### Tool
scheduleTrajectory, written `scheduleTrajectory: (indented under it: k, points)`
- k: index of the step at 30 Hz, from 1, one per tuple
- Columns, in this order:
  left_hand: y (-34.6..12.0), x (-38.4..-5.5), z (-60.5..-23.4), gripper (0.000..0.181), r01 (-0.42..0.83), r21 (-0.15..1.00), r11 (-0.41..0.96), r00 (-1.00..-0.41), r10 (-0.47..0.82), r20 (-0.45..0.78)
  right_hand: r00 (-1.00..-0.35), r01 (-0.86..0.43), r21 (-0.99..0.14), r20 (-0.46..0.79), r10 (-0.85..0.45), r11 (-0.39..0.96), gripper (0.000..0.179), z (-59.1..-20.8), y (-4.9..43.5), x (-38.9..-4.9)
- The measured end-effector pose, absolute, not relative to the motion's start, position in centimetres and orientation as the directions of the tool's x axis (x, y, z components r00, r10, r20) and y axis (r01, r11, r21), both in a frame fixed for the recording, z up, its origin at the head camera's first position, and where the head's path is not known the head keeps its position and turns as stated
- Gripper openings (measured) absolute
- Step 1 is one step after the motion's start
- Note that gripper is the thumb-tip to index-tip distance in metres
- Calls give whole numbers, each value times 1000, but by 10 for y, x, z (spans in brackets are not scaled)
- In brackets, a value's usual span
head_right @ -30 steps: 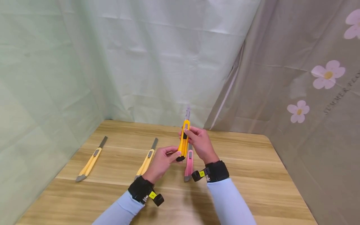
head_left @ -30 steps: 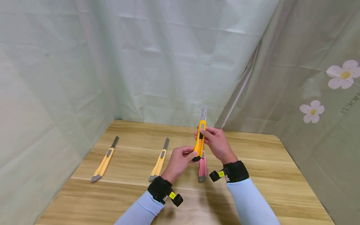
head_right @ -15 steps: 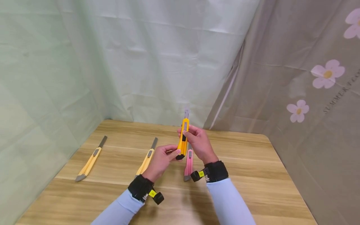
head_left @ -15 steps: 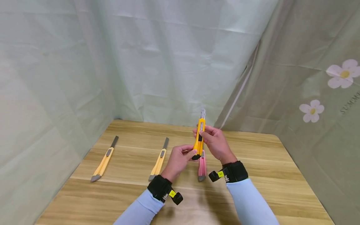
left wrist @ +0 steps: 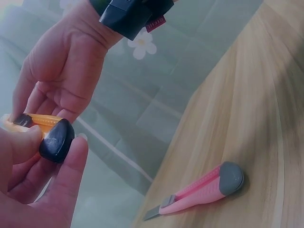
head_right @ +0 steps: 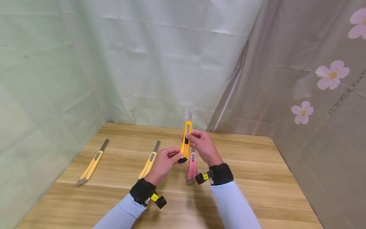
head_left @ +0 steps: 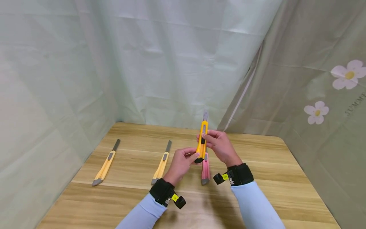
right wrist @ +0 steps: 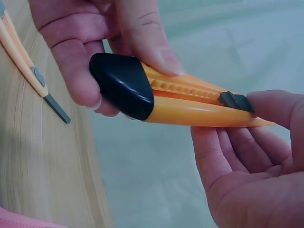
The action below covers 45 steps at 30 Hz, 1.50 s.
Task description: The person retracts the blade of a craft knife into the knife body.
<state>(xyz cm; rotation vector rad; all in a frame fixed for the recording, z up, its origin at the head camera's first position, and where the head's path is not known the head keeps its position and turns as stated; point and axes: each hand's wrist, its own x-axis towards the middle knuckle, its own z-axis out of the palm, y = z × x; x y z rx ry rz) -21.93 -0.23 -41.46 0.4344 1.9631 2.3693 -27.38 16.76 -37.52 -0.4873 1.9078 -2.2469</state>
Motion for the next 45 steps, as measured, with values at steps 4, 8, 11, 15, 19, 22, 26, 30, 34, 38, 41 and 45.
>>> scheduleTrajectory:
  k: [4,8,11,15,19,22,26,30,34,38,41,45]
  points:
    - [-3,-219,-414,21,135,972,-190,-963,208,174,-933,-91,-979,149,-328,-185,26,-376,168,-274]
    - [-5,-220,-414,22,136,974,-180,-963,206,172,-913,-124,-975,185,-364,-184,29,-377,168,-273]
    - [-6,-220,-413,21,148,972,-184,-961,205,185,-906,-145,-975,200,-373,-172,30,-379,168,-272]
    - [-9,-220,-411,22,150,971,-185,-959,212,189,-912,-166,-979,199,-358,-121,29,-381,167,-273]
    - [-9,-220,-412,22,150,972,-181,-960,208,187,-929,-181,-983,178,-323,-21,28,-381,169,-273]
    - [-9,-220,-412,21,155,972,-174,-959,209,190,-942,-174,-984,161,-295,20,27,-380,170,-272]
    - [-9,-220,-412,22,152,974,-166,-958,218,187,-946,-174,-984,154,-285,46,26,-378,172,-272]
    - [-9,-222,-413,22,151,975,-160,-960,213,184,-947,-170,-984,150,-285,46,24,-378,171,-271]
    - [-9,-230,-424,23,145,972,-185,-963,198,181,-945,-150,-989,140,-296,12,25,-379,168,-271]
    - [-7,-237,-433,23,152,964,-219,-964,182,194,-942,-147,-989,146,-302,-21,28,-381,166,-271]
    - [-7,-239,-435,22,180,956,-230,-957,185,225,-943,-144,-989,148,-296,-35,28,-380,166,-271]
    - [-8,-239,-436,21,205,949,-242,-950,186,252,-940,-134,-991,135,-314,-24,30,-379,166,-270]
